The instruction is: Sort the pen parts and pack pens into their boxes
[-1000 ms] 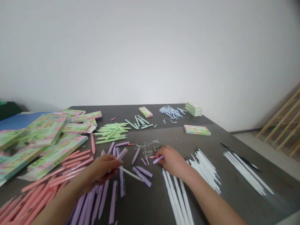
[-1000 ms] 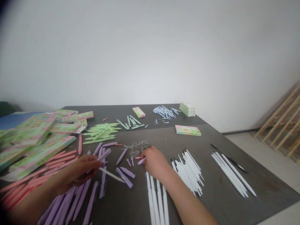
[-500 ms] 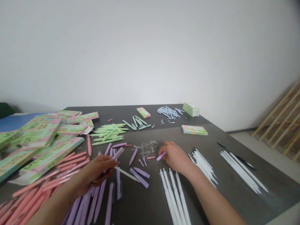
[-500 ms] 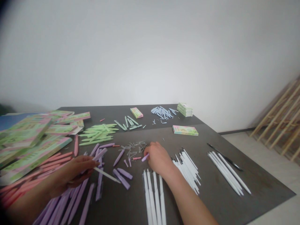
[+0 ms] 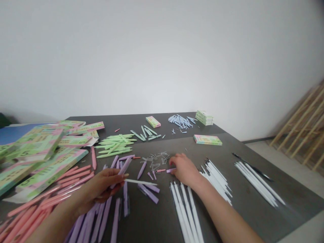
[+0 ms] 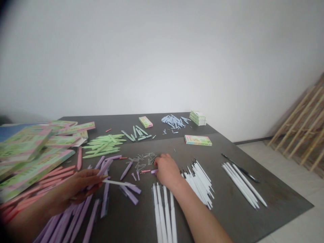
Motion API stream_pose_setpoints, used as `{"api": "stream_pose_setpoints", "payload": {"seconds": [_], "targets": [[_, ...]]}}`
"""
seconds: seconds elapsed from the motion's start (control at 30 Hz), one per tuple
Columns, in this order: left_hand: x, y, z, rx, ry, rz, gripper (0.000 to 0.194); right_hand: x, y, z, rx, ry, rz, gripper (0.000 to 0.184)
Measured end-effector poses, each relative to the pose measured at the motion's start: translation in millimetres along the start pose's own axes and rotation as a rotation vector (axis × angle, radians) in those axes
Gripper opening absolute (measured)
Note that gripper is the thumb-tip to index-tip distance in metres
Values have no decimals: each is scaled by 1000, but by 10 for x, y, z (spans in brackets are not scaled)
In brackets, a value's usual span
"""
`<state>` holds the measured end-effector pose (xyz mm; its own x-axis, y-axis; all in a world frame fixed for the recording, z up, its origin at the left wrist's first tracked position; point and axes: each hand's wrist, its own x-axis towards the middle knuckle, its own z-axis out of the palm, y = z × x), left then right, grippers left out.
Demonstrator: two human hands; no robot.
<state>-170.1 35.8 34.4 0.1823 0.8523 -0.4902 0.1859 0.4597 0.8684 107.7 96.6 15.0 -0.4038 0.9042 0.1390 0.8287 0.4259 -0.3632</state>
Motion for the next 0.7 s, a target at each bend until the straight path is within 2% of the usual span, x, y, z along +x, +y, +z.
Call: {"api": "stream_pose_setpoints", "payload": {"seconds": [0.2,0.37,0.47,0.6,0.7], "targets": [[66,-59,4,-9,-19,7,36,-15,-207,40,135,40,-153,17],[78,-95,52,83,2,6,37,-55,-315,142,231,39,-181,18],[77,-99,130,34,33,43,37,-119,-427,147,328,-15,-212,22],[64,-97,310,-7,41,59,38,-223,-622,146,504,-175,-277,21],[23,-53,438,-46,73,70,35,-247,-684,165,363,-160,-263,20]]}}
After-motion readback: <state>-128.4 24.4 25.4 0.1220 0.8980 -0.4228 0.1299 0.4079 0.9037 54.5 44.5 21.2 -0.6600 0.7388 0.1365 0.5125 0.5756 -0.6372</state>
